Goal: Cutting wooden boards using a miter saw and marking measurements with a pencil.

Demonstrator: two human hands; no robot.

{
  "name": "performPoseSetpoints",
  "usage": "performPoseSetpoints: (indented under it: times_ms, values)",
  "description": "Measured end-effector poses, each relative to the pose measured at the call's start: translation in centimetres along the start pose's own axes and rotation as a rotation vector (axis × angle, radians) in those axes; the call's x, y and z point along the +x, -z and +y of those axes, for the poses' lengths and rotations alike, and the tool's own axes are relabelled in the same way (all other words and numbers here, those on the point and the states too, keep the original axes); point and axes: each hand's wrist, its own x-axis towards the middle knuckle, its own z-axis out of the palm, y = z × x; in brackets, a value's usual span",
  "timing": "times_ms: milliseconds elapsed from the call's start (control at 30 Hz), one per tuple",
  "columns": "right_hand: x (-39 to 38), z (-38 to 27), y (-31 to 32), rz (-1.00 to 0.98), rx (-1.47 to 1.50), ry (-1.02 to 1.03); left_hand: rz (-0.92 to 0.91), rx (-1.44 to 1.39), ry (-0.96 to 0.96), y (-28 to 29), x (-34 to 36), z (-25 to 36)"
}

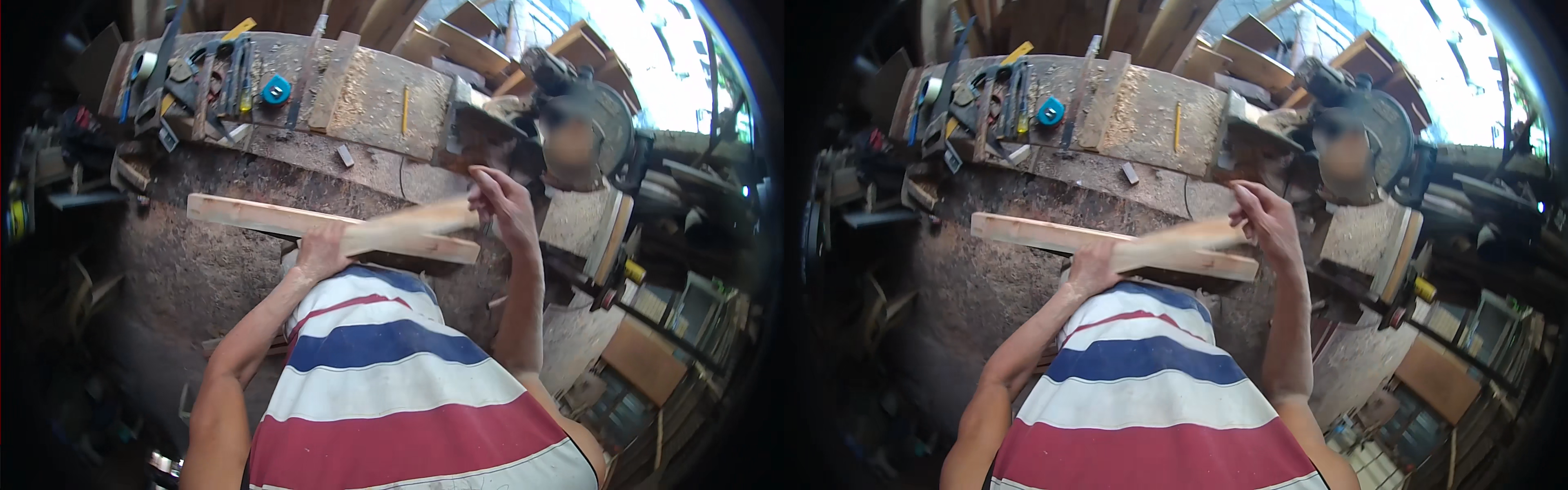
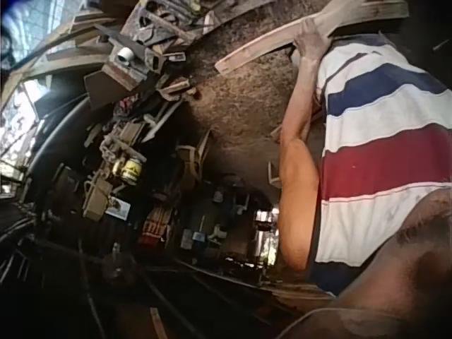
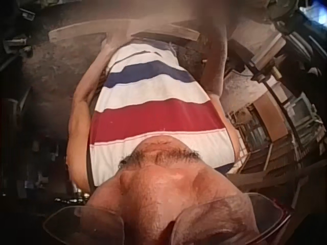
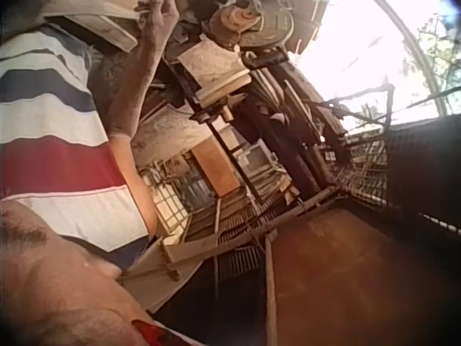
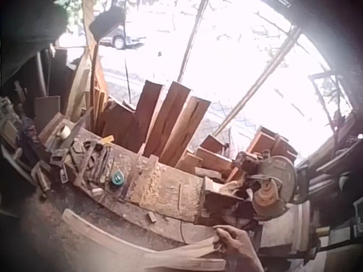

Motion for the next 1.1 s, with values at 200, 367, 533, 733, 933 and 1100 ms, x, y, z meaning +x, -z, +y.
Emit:
performPoseSetpoints:
  times_ms: [200, 367, 533, 733, 933, 1100]
  values:
    - [-8.2, 11.5, 0.8, 0.373, -0.048, -0.2, 0.363, -0.24, 0.405, 0.8, 9.2, -0.1]
    - [-9.6, 23.9, -3.4, 0.216, -0.947, -0.133, 0.493, -0.234, 0.403, 0.1, 18.7, -0.7]
    - [-4.7, 28.4, -8.4, 0.246, -1.236, 0.44, 0.256, -0.076, 0.359, 2.6, 17.7, -1.0]
    - [-0.4, 29.9, -10.2, -0.059, -1.176, 0.395, -0.216, 0.339, 0.201, 2.4, 3.6, -7.4]
    - [-3.5, 29.7, -8.7, -0.094, -1.079, 0.374, -0.128, 0.694, 0.055, -0.1, -1.5, -11.8]
    - [-7.4, 26.5, -0.7, 0.1, -1.04, 0.449, -0.055, 0.554, -0.145, 3.0, 0.0, -5.2]
